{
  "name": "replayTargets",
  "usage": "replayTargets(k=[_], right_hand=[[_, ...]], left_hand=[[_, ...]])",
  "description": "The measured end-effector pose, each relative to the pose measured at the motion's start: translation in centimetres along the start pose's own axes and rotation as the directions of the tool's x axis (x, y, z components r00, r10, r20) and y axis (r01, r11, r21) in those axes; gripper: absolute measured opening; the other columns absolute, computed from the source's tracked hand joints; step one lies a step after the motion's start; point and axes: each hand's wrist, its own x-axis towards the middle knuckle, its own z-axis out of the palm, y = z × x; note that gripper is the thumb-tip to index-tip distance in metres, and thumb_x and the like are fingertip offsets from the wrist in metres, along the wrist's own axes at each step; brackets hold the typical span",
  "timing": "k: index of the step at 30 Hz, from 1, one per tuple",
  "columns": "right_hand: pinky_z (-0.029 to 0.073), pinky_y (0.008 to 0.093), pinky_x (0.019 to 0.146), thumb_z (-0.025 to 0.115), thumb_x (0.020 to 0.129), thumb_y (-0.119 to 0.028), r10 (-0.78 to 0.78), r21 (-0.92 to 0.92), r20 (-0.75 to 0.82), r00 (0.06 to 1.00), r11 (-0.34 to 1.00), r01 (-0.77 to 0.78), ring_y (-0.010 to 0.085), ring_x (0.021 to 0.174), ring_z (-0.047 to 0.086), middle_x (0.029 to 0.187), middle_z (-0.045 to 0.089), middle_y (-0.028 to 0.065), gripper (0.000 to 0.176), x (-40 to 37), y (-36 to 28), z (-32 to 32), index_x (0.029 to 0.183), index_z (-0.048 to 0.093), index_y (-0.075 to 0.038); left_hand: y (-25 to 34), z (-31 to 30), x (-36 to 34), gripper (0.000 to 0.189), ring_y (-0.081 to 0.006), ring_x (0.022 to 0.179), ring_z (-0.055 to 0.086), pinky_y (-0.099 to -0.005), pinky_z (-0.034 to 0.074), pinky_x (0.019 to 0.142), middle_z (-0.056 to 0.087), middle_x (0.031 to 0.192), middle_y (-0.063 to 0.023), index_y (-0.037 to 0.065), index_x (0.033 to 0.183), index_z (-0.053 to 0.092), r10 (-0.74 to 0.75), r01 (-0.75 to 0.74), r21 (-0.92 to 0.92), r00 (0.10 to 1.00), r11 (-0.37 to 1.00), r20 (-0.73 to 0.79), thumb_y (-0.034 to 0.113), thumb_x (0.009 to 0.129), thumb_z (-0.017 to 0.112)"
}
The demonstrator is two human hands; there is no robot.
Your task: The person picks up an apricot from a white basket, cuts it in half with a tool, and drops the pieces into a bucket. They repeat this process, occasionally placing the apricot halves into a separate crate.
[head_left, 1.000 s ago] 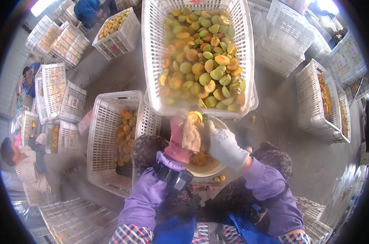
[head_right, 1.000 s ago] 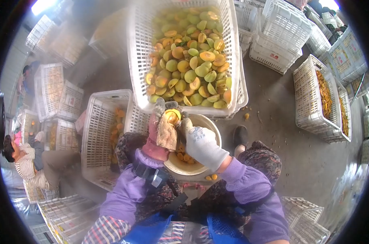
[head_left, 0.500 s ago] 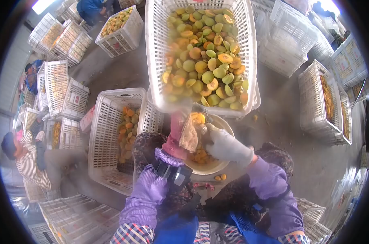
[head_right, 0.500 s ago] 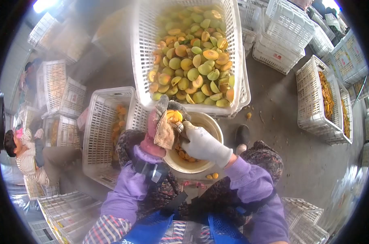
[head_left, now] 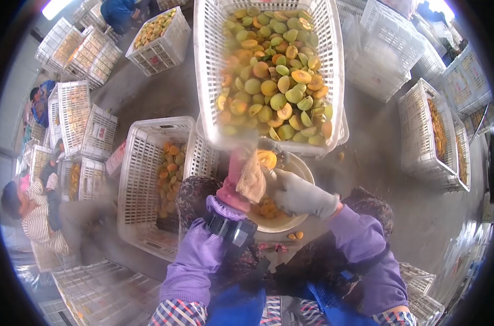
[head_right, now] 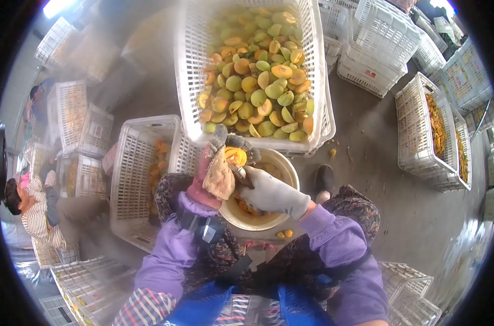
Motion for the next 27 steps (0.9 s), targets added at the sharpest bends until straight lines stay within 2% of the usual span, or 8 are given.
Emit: replayTargets(k=[5, 10, 16, 19, 21, 23, 25, 27], right_hand=[[0.051, 0.0331, 0.068, 0.059, 0.086, -0.018, 0.031, 0.190, 0.065, 0.997, 0.981, -0.043, 0.0242, 0.073, 0.064, 0.080, 0.064, 0.0111, 0.029, -0.6, -0.6, -0.5, 0.106, 0.054, 0.003], [0.043, 0.0229, 0.053, 0.054, 0.094, -0.021, 0.170, 0.262, 0.384, 0.908, 0.923, -0.283, 0.0058, 0.060, 0.051, 0.073, 0.055, -0.0009, 0.019, -1.2, -1.9, -2.2, 0.100, 0.054, -0.003], [0.043, 0.0251, 0.052, 0.053, 0.094, -0.022, 0.038, 0.478, 0.400, 0.916, 0.844, -0.244, 0.0079, 0.060, 0.052, 0.073, 0.055, -0.0002, 0.022, -1.5, 0.0, -1.4, 0.103, 0.052, -0.002], [0.045, 0.0273, 0.052, 0.052, 0.093, -0.022, 0.113, 0.425, 0.413, 0.903, 0.854, -0.301, 0.0104, 0.058, 0.055, 0.075, 0.057, 0.0020, 0.025, -2.0, 0.0, -1.5, 0.105, 0.052, 0.000], [0.042, 0.0279, 0.048, 0.054, 0.092, -0.019, 0.176, 0.219, 0.324, 0.930, 0.942, -0.255, 0.0109, 0.054, 0.049, 0.070, 0.051, 0.0008, 0.024, -2.3, -0.3, -1.2, 0.109, 0.052, -0.002], [0.042, 0.0298, 0.048, 0.055, 0.089, -0.016, 0.072, -0.083, 0.242, 0.967, 0.995, -0.054, 0.0138, 0.054, 0.051, 0.068, 0.048, 0.0028, 0.031, -2.4, 2.2, -0.4, 0.117, 0.052, -0.002], [0.046, 0.0326, 0.051, 0.056, 0.086, -0.013, -0.169, -0.506, 0.160, 0.973, 0.832, 0.227, 0.0182, 0.058, 0.057, 0.069, 0.049, 0.0062, 0.041, -2.5, 6.3, 0.5, 0.124, 0.051, 0.001], [0.048, 0.0333, 0.049, 0.054, 0.087, -0.013, -0.398, -0.697, 0.113, 0.910, 0.621, 0.358, 0.0232, 0.057, 0.061, 0.064, 0.052, 0.0056, 0.035, -2.3, 8.3, 1.2, 0.116, 0.052, 0.006]], left_hand=[[4.0, 2.5, 0.7, 0.034, -0.0267, 0.094, 0.063, -0.0410, 0.056, 0.081, 0.060, 0.099, -0.0133, 0.003, 0.110, 0.053, 0.141, -0.147, 0.364, 0.989, 0.920, 0.043, 0.035, 0.097, 0.053], [2.5, 1.7, 1.7, 0.033, -0.0289, 0.088, 0.063, -0.0473, 0.054, 0.080, 0.058, 0.093, -0.0108, 0.004, 0.096, 0.057, -0.168, 0.231, -0.465, 0.970, 0.855, 0.173, 0.037, 0.097, 0.053], [3.0, 2.2, 2.2, 0.028, -0.0196, 0.076, 0.060, -0.0326, 0.051, 0.063, 0.063, 0.082, -0.0090, 0.003, 0.094, 0.060, -0.215, 0.218, 0.143, 0.976, 0.965, -0.036, 0.031, 0.096, 0.055], [4.3, 4.3, 1.9, 0.023, -0.0177, 0.069, 0.059, -0.0311, 0.047, 0.057, 0.062, 0.076, -0.0080, 0.003, 0.082, 0.063, -0.306, 0.293, -0.092, 0.880, 0.952, -0.363, 0.022, 0.093, 0.057], [3.1, 0.5, 2.2, 0.023, -0.0177, 0.067, 0.059, -0.0292, 0.047, 0.056, 0.062, 0.077, -0.0079, 0.003, 0.082, 0.063, 0.137, -0.036, 0.346, 0.953, 0.937, -0.272, 0.021, 0.093, 0.057], [5.4, -1.0, 1.6, 0.024, -0.0177, 0.067, 0.059, -0.0284, 0.047, 0.059, 0.062, 0.077, -0.0074, 0.002, 0.084, 0.064, 0.214, -0.109, 0.295, 0.910, 0.949, -0.354, 0.023, 0.094, 0.056], [8.9, -1.4, 0.1, 0.027, -0.0171, 0.071, 0.059, -0.0287, 0.049, 0.064, 0.062, 0.079, -0.0066, 0.000, 0.089, 0.066, 0.179, -0.089, 0.195, 0.839, 0.977, -0.513, 0.024, 0.095, 0.054], [10.8, -4.1, -1.6, 0.030, -0.0154, 0.078, 0.060, -0.0292, 0.049, 0.068, 0.063, 0.083, -0.0064, -0.002, 0.095, 0.066, 0.394, -0.089, 0.537, 0.781, 0.839, -0.485, 0.026, 0.095, 0.054]])
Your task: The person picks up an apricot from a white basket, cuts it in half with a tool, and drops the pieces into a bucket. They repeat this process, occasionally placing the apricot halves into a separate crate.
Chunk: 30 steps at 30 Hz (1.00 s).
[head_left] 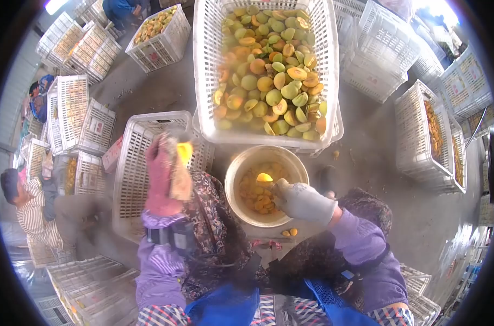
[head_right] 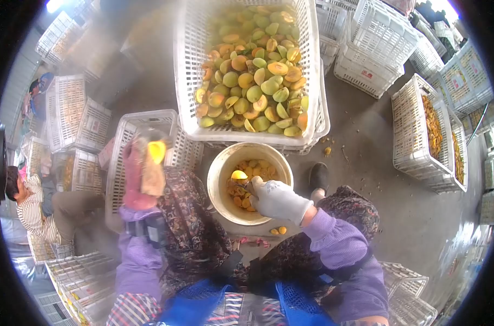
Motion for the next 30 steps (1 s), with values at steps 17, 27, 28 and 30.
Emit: replayTargets(k=[17, 27, 28, 30], right_hand=[[0.050, 0.0478, 0.070, 0.057, 0.085, -0.021, 0.256, 0.170, 0.117, 0.960, 0.947, -0.273, 0.0387, 0.076, 0.064, 0.076, 0.065, 0.0206, 0.031, 1.1, -2.0, -5.3, 0.108, 0.053, -0.001], [0.051, 0.0433, 0.055, 0.053, 0.085, -0.020, 0.266, -0.137, 0.042, 0.963, 0.956, -0.258, 0.0297, 0.065, 0.067, 0.071, 0.067, 0.0126, 0.033, 0.1, -1.5, -4.7, 0.107, 0.054, 0.004], [0.051, 0.0432, 0.055, 0.053, 0.085, -0.021, 0.272, -0.141, 0.024, 0.962, 0.954, -0.266, 0.0297, 0.066, 0.068, 0.071, 0.067, 0.0125, 0.032, 0.1, -1.5, -4.6, 0.106, 0.054, 0.003], [0.052, 0.0436, 0.056, 0.053, 0.085, -0.022, 0.227, -0.092, -0.038, 0.973, 0.969, -0.230, 0.0301, 0.067, 0.068, 0.072, 0.068, 0.0127, 0.030, -0.2, -0.8, -4.9, 0.104, 0.055, 0.002]], left_hand=[[0.8, 6.0, -3.8, 0.037, -0.0350, 0.106, 0.061, -0.0389, 0.048, 0.094, 0.063, 0.115, -0.0188, 0.006, 0.120, 0.062, -0.071, -0.511, 0.337, 0.471, 0.791, 0.879, 0.009, 0.083, 0.062], [-3.8, 7.9, -5.4, 0.026, -0.0378, 0.098, 0.062, -0.0410, 0.053, 0.082, 0.064, 0.111, -0.0178, 0.006, 0.110, 0.064, 0.033, -0.565, 0.336, 0.543, 0.754, 0.839, 0.008, 0.084, 0.061], [-3.6, 8.2, -5.6, 0.026, -0.0381, 0.097, 0.062, -0.0415, 0.053, 0.080, 0.064, 0.109, -0.0176, 0.006, 0.110, 0.064, 0.093, -0.618, 0.322, 0.543, 0.717, 0.835, 0.009, 0.084, 0.062], [-3.7, 8.3, -5.3, 0.029, -0.0367, 0.098, 0.062, -0.0423, 0.053, 0.080, 0.063, 0.110, -0.0171, 0.009, 0.113, 0.062, 0.133, -0.676, 0.289, 0.500, 0.678, 0.856, 0.013, 0.084, 0.063]])
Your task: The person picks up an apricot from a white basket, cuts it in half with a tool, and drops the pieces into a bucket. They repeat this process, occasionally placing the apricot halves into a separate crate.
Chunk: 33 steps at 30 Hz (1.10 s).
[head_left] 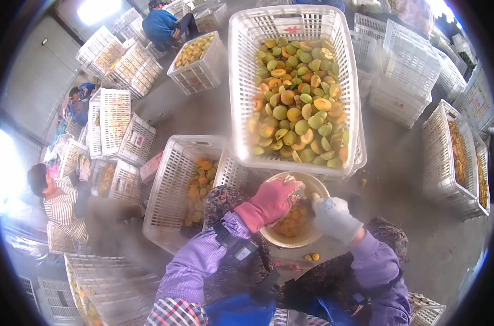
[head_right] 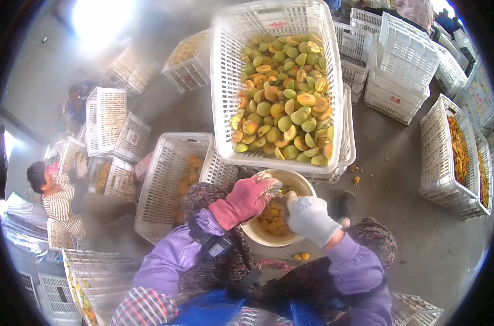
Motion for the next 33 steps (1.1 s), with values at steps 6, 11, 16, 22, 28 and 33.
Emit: replayTargets(k=[6, 11, 16, 22, 28, 33], right_hand=[[0.051, 0.0431, 0.054, 0.055, 0.084, -0.021, 0.068, -0.080, 0.079, 0.995, 0.995, -0.061, 0.0292, 0.066, 0.068, 0.073, 0.068, 0.0113, 0.031, 0.4, 0.0, -0.5, 0.105, 0.056, 0.001], [0.049, 0.0400, 0.048, 0.056, 0.084, -0.018, -0.031, -0.319, 0.018, 0.999, 0.947, 0.035, 0.0248, 0.062, 0.068, 0.069, 0.066, 0.0068, 0.026, -0.5, 0.7, 1.3, 0.104, 0.056, -0.001], [0.047, 0.0374, 0.044, 0.056, 0.085, -0.015, 0.054, -0.193, 0.110, 0.992, 0.981, -0.032, 0.0228, 0.056, 0.066, 0.066, 0.065, 0.0042, 0.018, 0.3, -0.2, -0.2, 0.098, 0.054, -0.004], [0.048, 0.0372, 0.046, 0.056, 0.088, -0.020, 0.089, -0.195, -0.003, 0.996, 0.977, -0.088, 0.0238, 0.057, 0.066, 0.067, 0.064, 0.0063, 0.015, 0.7, 0.2, -1.0, 0.092, 0.051, -0.007], [0.050, 0.0404, 0.050, 0.054, 0.091, -0.024, 0.038, 0.082, -0.378, 0.925, 0.997, -0.008, 0.0288, 0.058, 0.065, 0.068, 0.063, 0.0090, 0.020, 2.1, 0.2, -2.4, 0.094, 0.052, -0.005], [0.051, 0.0409, 0.052, 0.056, 0.090, -0.022, 0.048, 0.062, -0.415, 0.908, 0.998, -0.024, 0.0298, 0.060, 0.065, 0.070, 0.065, 0.0109, 0.020, 2.4, 0.4, -2.5, 0.100, 0.055, -0.005]], left_hand=[[-1.2, 1.0, -1.2, 0.035, -0.0337, 0.107, 0.059, -0.0422, 0.052, 0.085, 0.056, 0.120, -0.0149, 0.012, 0.116, 0.060, 0.188, -0.216, 0.291, 0.975, 0.932, 0.121, 0.022, 0.083, 0.065], [-2.0, -1.2, 2.1, 0.036, -0.0357, 0.104, 0.060, -0.0421, 0.051, 0.087, 0.063, 0.107, -0.0167, 0.011, 0.115, 0.062, -0.191, 0.189, 0.044, 0.981, 0.981, 0.026, 0.023, 0.082, 0.066], [-8.1, -4.1, 9.0, 0.027, -0.0380, 0.098, 0.059, -0.0441, 0.047, 0.087, 0.063, 0.104, -0.0193, 0.002, 0.104, 0.063, -0.378, 0.417, 0.175, 0.900, 0.892, -0.217, 0.022, 0.087, 0.057], [-11.9, -3.2, 12.6, 0.038, -0.0365, 0.099, 0.061, -0.0438, 0.048, 0.086, 0.064, 0.104, -0.0198, 0.003, 0.113, 0.057, -0.521, 0.494, 0.421, 0.852, 0.761, -0.058, 0.025, 0.083, 0.061], [-11.4, -5.2, 10.2, 0.049, -0.0358, 0.107, 0.060, -0.0397, 0.046, 0.094, 0.064, 0.113, -0.0228, 0.005, 0.125, 0.056, -0.471, 0.465, 0.116, 0.882, 0.877, 0.021, 0.027, 0.082, 0.063], [-11.2, -3.4, 9.7, 0.051, -0.0376, 0.109, 0.058, -0.0407, 0.045, 0.095, 0.063, 0.113, -0.0239, 0.003, 0.126, 0.054, -0.554, 0.513, 0.328, 0.832, 0.793, 0.039, 0.031, 0.083, 0.061]])
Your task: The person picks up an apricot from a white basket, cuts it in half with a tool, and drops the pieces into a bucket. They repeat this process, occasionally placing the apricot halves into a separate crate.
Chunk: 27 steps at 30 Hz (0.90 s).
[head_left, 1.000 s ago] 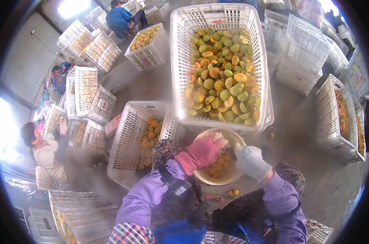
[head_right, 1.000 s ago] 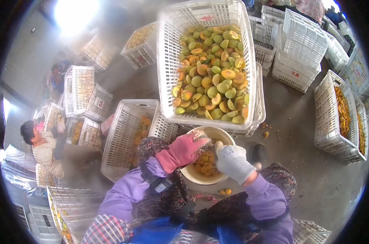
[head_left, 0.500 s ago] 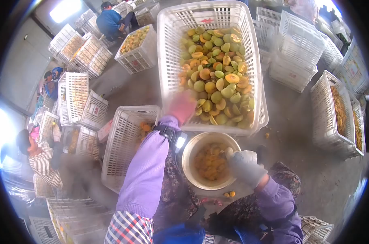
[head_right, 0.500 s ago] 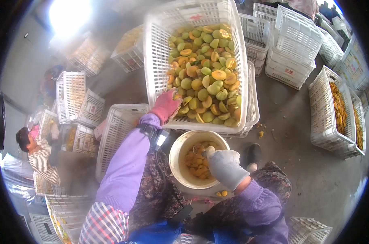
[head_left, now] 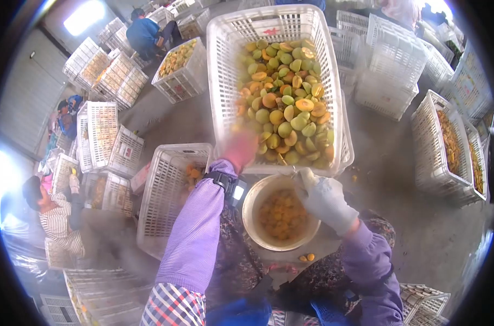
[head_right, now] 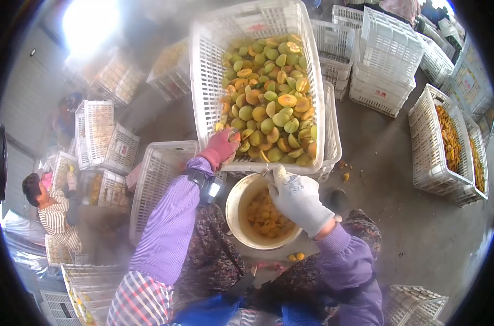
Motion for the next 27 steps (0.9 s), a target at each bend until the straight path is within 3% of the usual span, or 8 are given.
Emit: replayTargets(k=[6, 7, 9, 13, 19, 22, 26, 27], right_hand=[[0.051, 0.0437, 0.058, 0.060, 0.088, -0.019, 0.088, 0.053, 0.004, 0.996, 0.995, -0.088, 0.0325, 0.068, 0.066, 0.072, 0.065, 0.0130, 0.022, 0.1, 0.8, 0.1, 0.102, 0.050, -0.005], [0.051, 0.0436, 0.057, 0.059, 0.088, -0.020, 0.092, 0.066, -0.016, 0.996, 0.994, -0.091, 0.0326, 0.066, 0.065, 0.070, 0.064, 0.0136, 0.022, -0.1, 0.8, 0.1, 0.101, 0.051, -0.005], [0.051, 0.0435, 0.056, 0.057, 0.088, -0.023, 0.094, 0.089, -0.062, 0.994, 0.992, -0.088, 0.0328, 0.062, 0.064, 0.065, 0.063, 0.0148, 0.023, 0.1, 1.1, -0.1, 0.099, 0.053, -0.003], [0.050, 0.0443, 0.056, 0.059, 0.087, -0.020, 0.064, 0.199, -0.189, 0.980, 0.980, -0.025, 0.0339, 0.062, 0.064, 0.063, 0.061, 0.0166, 0.022, 0.8, 1.5, 1.1, 0.097, 0.052, -0.002], [0.049, 0.0465, 0.057, 0.060, 0.086, -0.019, 0.076, 0.367, -0.197, 0.977, 0.930, 0.001, 0.0368, 0.063, 0.063, 0.064, 0.060, 0.0186, 0.022, 1.8, 1.0, 2.5, 0.097, 0.052, -0.002], [0.048, 0.0440, 0.062, 0.061, 0.087, -0.015, 0.152, 0.255, 0.024, 0.988, 0.955, -0.153, 0.0365, 0.074, 0.064, 0.079, 0.063, 0.0170, 0.019, 1.1, -0.5, 1.5, 0.097, 0.050, -0.003], [0.051, 0.0430, 0.062, 0.063, 0.085, -0.016, 0.071, 0.192, 0.024, 0.997, 0.979, -0.074, 0.0354, 0.072, 0.065, 0.081, 0.064, 0.0161, 0.027, 1.0, -0.8, 1.5, 0.106, 0.052, -0.003], [0.051, 0.0427, 0.060, 0.061, 0.086, -0.018, 0.070, 0.177, 0.006, 0.998, 0.982, -0.070, 0.0344, 0.069, 0.065, 0.077, 0.064, 0.0157, 0.025, 1.0, -0.9, 1.1, 0.104, 0.052, -0.003]], left_hand=[[-0.4, 1.2, 0.1, 0.056, -0.0376, 0.102, 0.062, -0.0403, 0.049, 0.089, 0.064, 0.110, -0.0236, 0.000, 0.125, 0.053, -0.096, 0.097, 0.041, 0.995, 0.994, -0.036, 0.032, 0.080, 0.066], [-3.1, 2.8, 1.3, 0.050, -0.0326, 0.098, 0.064, -0.0380, 0.050, 0.087, 0.065, 0.109, -0.0189, 0.001, 0.125, 0.053, 0.011, -0.012, -0.014, 0.999, 1.000, -0.052, 0.026, 0.084, 0.064], [-4.7, 2.8, 1.6, 0.048, -0.0299, 0.095, 0.065, -0.0366, 0.051, 0.086, 0.063, 0.112, -0.0150, 0.002, 0.128, 0.050, 0.047, -0.051, -0.481, 0.999, 0.875, -0.020, 0.023, 0.087, 0.062], [-2.2, 0.2, -2.4, 0.048, -0.0284, 0.098, 0.063, -0.0359, 0.050, 0.089, 0.062, 0.114, -0.0145, 0.002, 0.131, 0.047, 0.155, -0.128, -0.838, 0.987, 0.530, -0.052, 0.018, 0.088, 0.060], [1.5, 0.9, -8.9, 0.049, -0.0261, 0.103, 0.060, -0.0349, 0.049, 0.093, 0.060, 0.117, -0.0136, 0.002, 0.135, 0.043, 0.365, -0.384, -0.823, 0.901, 0.419, -0.234, 0.009, 0.089, 0.058], [2.7, 2.6, -8.5, 0.050, -0.0249, 0.106, 0.059, -0.0343, 0.048, 0.095, 0.059, 0.118, -0.0132, 0.002, 0.137, 0.040, 0.392, -0.500, -0.756, 0.853, 0.423, -0.344, 0.005, 0.090, 0.057], [5.5, 1.5, -9.0, 0.050, -0.0177, 0.101, 0.061, -0.0291, 0.049, 0.090, 0.062, 0.114, -0.0117, 0.000, 0.134, 0.041, 0.340, -0.470, -0.675, 0.882, 0.569, -0.327, 0.002, 0.088, 0.059], [6.5, 0.5, -9.6, 0.050, -0.0165, 0.099, 0.061, -0.0284, 0.050, 0.089, 0.063, 0.113, -0.0113, 0.000, 0.134, 0.041, 0.288, -0.369, -0.787, 0.924, 0.494, -0.253, 0.002, 0.088, 0.060]])
